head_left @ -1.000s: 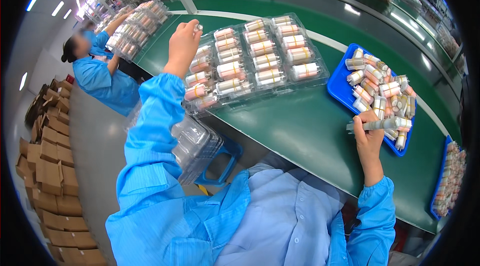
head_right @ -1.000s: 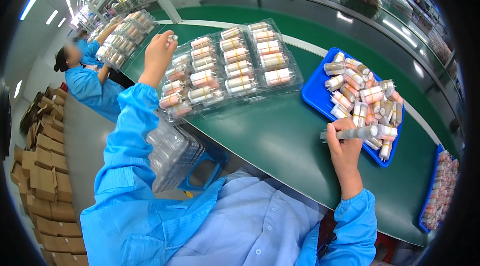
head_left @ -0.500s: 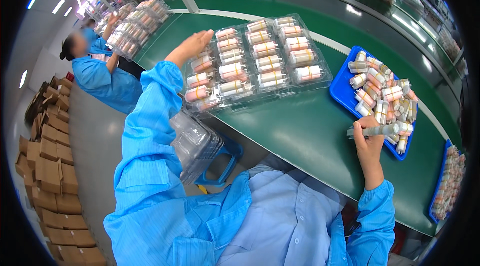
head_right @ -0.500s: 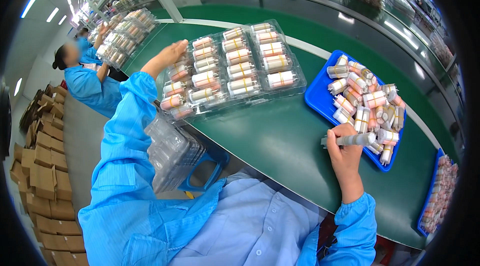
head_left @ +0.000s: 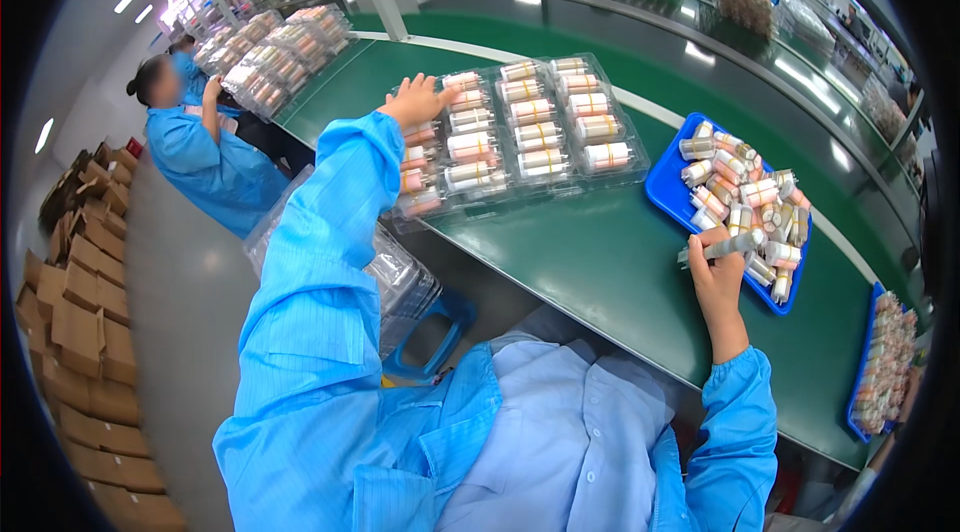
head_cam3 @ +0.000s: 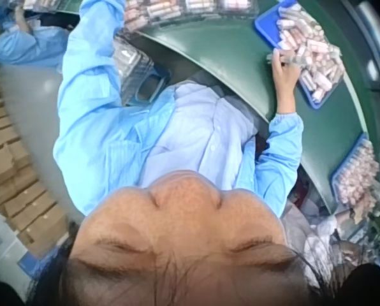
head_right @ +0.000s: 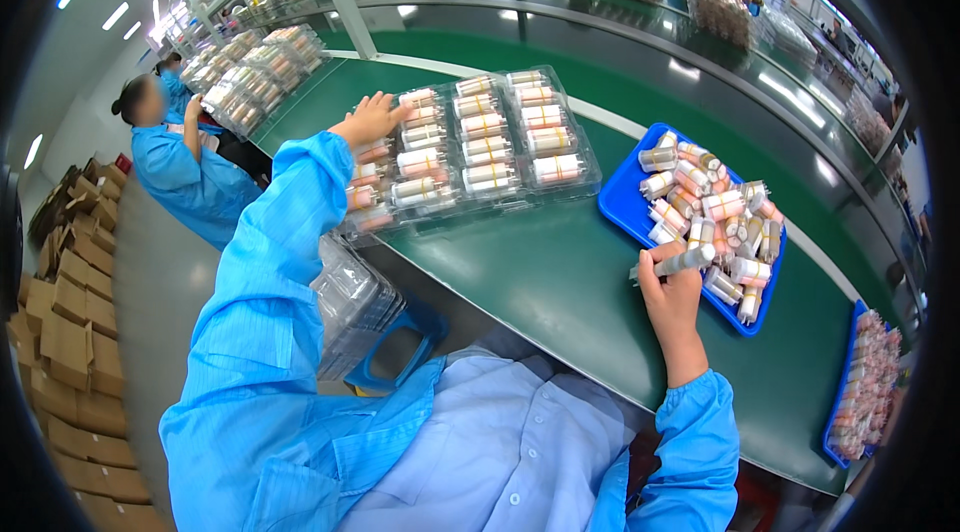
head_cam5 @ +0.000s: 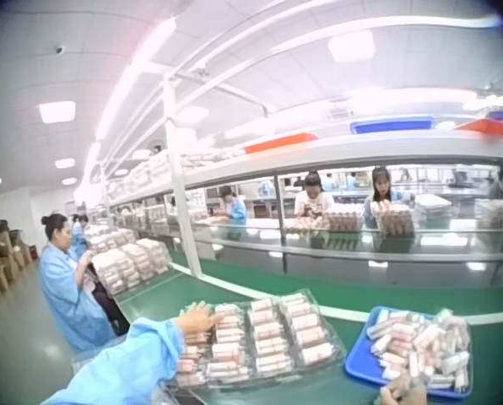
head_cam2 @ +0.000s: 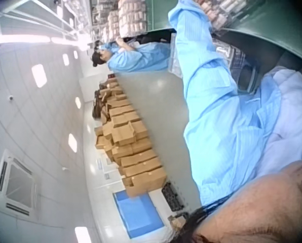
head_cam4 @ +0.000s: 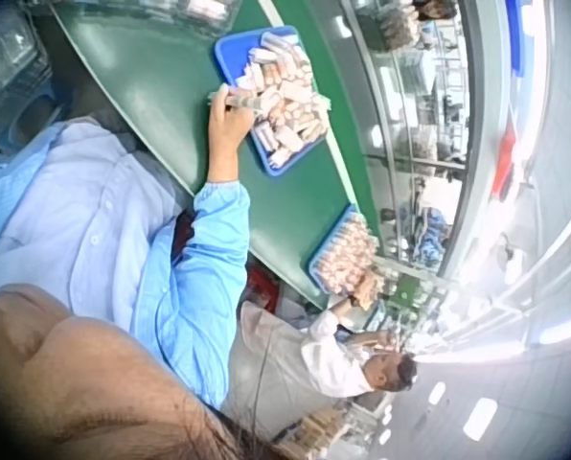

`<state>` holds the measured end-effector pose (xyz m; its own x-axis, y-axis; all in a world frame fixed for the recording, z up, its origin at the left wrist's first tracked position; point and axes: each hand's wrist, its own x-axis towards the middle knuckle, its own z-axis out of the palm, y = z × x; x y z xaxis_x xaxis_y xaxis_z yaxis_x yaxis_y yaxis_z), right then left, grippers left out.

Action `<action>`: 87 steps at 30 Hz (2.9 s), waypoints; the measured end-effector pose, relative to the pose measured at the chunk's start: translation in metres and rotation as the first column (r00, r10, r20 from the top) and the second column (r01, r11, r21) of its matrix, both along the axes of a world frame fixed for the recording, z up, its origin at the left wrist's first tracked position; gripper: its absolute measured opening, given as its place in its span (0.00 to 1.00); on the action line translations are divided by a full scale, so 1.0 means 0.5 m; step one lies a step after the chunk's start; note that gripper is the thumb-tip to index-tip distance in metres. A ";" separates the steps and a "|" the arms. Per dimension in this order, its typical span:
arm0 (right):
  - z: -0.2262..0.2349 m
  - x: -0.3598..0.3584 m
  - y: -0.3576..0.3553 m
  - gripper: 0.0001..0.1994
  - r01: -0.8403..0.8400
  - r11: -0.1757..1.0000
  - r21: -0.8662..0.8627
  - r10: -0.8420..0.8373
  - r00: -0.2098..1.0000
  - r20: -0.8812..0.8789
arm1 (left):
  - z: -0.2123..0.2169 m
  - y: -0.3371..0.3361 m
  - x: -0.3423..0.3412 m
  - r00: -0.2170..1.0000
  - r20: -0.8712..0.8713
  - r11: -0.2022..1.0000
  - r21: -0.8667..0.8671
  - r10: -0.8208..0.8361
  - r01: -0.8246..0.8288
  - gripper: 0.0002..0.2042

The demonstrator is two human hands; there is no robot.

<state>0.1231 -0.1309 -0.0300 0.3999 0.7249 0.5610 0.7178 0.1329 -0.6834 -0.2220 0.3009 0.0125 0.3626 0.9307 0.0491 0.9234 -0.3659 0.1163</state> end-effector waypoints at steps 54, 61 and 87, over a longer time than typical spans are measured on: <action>0.026 -0.446 0.031 0.06 -0.763 0.647 0.003 0.737 0.624 -0.260 | -0.122 -0.618 -0.507 0.883 0.465 0.997 0.030 0.053 -0.076 0.11; -0.113 -0.724 0.233 0.23 -0.933 0.348 -0.096 0.321 0.215 -0.923 | -0.071 -0.611 -0.515 0.829 0.559 0.999 -0.013 0.036 -0.034 0.11; -0.235 -0.742 0.287 0.13 -0.893 0.376 -0.249 0.133 0.318 -0.939 | 0.272 -0.628 -0.647 0.692 0.707 0.686 0.576 -0.145 -0.444 0.08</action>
